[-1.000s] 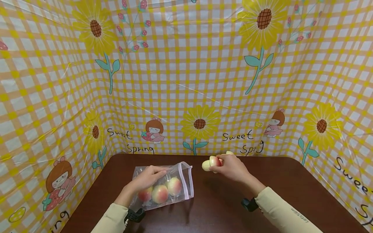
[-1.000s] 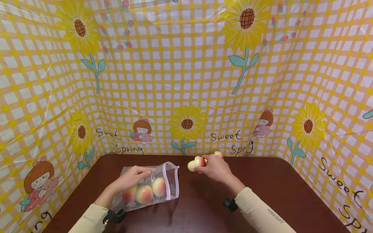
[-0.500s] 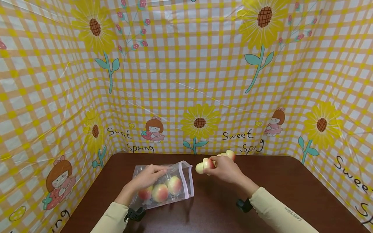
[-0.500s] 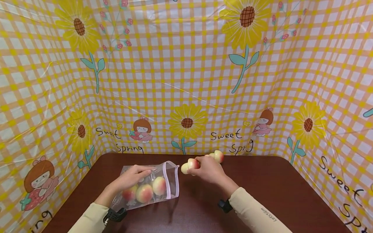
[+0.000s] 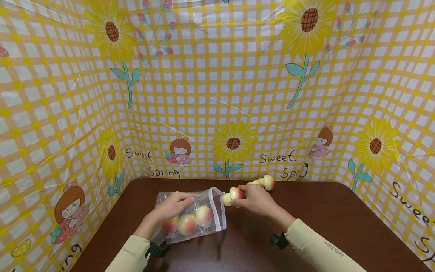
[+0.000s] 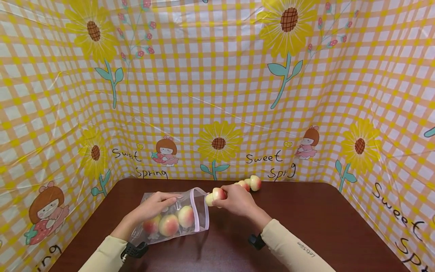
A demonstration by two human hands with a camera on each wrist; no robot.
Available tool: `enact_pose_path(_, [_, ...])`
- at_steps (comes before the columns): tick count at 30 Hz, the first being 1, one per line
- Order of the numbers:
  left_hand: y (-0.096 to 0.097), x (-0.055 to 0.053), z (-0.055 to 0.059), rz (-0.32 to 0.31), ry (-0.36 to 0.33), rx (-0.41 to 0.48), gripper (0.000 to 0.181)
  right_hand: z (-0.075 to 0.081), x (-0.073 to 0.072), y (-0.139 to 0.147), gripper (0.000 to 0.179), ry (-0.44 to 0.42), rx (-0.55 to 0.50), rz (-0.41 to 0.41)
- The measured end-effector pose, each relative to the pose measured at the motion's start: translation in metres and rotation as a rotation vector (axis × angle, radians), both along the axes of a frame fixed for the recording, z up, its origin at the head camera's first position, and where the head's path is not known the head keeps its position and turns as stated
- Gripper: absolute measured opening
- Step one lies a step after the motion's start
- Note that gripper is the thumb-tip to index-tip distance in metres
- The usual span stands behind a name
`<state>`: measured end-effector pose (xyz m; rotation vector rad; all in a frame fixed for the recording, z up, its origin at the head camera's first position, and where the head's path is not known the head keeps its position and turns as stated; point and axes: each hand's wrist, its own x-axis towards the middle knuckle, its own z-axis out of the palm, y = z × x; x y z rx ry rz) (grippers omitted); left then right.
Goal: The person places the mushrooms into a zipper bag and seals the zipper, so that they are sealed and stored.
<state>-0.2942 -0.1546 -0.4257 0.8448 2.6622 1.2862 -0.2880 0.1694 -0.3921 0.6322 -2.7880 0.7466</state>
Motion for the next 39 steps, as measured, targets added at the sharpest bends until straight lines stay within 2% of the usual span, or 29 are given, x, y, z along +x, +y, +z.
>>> enact_pose_path(18, [0.002,-0.001,0.001,0.007,-0.002,0.003,0.033,-0.012,0.002,-0.016,0.026,-0.075,-0.034,0.025])
enact_pose_path(24, [0.003,0.0,0.002,0.0,-0.004,0.012,0.033,-0.018,0.0,-0.022,0.028,-0.071,-0.035,0.035])
enact_pose_path(32, [0.005,-0.002,0.001,-0.004,0.028,0.0,0.033,-0.026,-0.001,-0.03,0.02,-0.088,-0.044,0.053])
enact_pose_path(39, [0.005,-0.001,0.002,0.002,0.003,0.009,0.034,-0.032,-0.002,-0.035,0.018,-0.104,-0.053,0.05])
